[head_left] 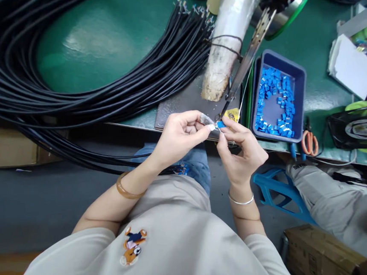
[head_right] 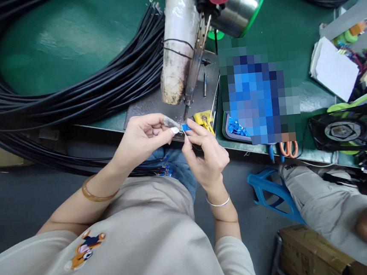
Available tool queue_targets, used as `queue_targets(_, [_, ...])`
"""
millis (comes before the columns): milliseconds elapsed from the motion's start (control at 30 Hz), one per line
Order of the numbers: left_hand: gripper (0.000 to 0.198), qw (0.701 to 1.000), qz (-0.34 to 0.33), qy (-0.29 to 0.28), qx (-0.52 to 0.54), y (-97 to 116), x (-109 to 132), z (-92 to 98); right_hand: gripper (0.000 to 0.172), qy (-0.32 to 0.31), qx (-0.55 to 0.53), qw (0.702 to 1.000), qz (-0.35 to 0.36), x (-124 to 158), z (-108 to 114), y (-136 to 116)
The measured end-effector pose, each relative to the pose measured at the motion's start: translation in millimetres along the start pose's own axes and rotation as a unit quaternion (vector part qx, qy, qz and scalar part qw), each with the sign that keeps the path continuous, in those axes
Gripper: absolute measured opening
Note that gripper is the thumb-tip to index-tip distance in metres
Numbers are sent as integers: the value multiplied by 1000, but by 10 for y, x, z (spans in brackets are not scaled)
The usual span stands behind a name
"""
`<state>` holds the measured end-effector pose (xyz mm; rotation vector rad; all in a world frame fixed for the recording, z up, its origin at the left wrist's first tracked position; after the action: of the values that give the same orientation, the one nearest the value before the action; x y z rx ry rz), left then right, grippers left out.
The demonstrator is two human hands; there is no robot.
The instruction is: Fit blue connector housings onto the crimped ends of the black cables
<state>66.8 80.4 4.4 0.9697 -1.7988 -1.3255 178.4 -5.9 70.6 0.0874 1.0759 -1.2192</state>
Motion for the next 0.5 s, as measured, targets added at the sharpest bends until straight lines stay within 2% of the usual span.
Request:
queue_targets(367, [10, 999, 20, 5, 40, -4, -106, -46, 15, -3, -6, 1000, -16, -69, -1, 51])
queue_targets(500, [10, 998, 38, 7, 50, -14, -148, -67, 9, -1, 0, 1000, -28, -104, 6, 81])
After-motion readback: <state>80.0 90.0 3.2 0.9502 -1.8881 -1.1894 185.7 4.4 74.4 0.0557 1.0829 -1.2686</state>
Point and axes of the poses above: each hand's wrist, its own x-axis away from the middle knuckle, its own z-axis out of the back of the hand, y = z × x, the point moved 10 cm from there along -x, towards the middle knuckle, and after that the axes turned 3 degrees about z, right-handed, at the moved point
